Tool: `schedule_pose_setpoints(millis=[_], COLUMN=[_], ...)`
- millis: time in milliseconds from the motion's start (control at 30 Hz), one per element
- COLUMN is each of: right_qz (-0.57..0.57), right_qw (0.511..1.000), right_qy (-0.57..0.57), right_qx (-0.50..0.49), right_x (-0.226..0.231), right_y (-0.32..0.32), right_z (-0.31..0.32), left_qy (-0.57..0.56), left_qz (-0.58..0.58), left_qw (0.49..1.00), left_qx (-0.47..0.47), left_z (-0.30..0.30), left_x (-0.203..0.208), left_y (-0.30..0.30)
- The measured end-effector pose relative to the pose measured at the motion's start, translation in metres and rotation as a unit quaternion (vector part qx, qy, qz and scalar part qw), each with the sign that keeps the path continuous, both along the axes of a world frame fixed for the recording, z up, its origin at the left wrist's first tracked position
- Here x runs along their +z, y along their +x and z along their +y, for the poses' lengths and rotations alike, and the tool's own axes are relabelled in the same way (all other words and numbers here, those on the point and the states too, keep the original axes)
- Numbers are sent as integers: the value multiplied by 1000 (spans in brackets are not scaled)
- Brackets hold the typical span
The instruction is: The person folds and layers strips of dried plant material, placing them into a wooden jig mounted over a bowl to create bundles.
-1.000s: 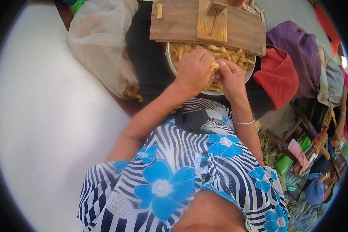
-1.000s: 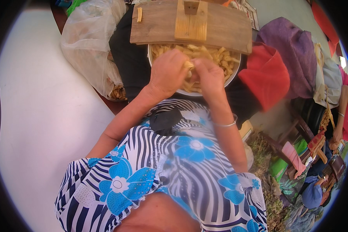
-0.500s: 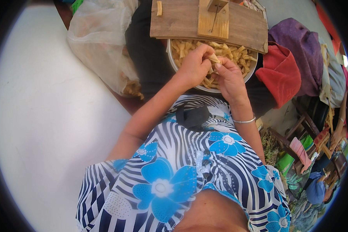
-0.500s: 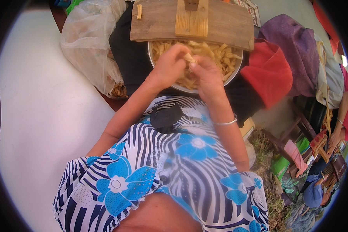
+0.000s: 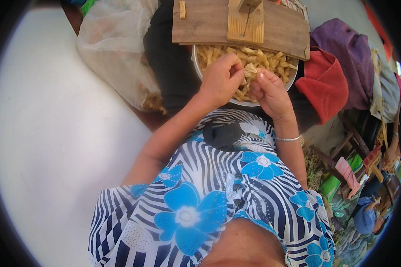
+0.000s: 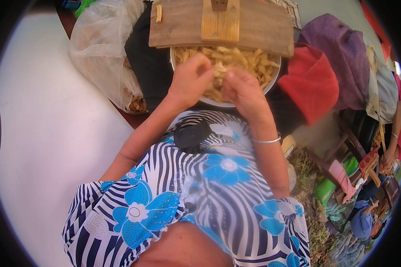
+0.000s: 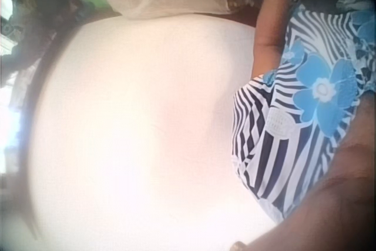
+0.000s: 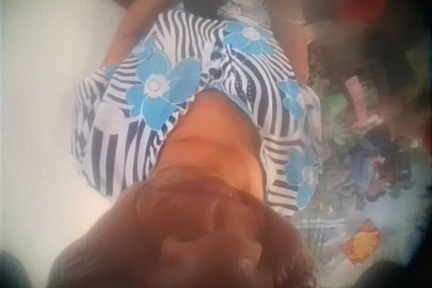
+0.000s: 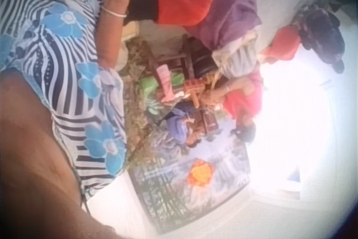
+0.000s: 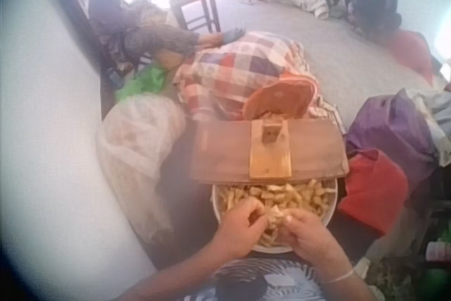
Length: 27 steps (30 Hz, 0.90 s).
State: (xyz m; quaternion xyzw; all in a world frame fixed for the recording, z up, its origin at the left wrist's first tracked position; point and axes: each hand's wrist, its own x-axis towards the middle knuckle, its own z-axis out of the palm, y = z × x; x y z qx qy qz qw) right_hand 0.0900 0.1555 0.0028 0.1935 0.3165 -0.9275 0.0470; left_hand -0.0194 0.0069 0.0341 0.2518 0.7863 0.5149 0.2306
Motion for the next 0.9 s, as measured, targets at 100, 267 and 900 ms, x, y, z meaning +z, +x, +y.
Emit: schedule_pose_setpoints(millis=[100, 267, 900], right_qz=[-29, -71, -10], right_qw=[1000, 997, 887], right_qy=[-6, 20, 462], right_qx=[-10, -27, -3], right_x=[19, 19, 46], right_y=[-3, -4, 2], right_z=[-4, -2, 1], left_qy=[104, 117, 101], left_qz=[26, -64, -441], left_qw=[994, 987, 883], left_qx=[-4, -84, -128], left_z=[0, -6, -36], left_x=[-7, 4, -1], left_y=[0, -5, -23])
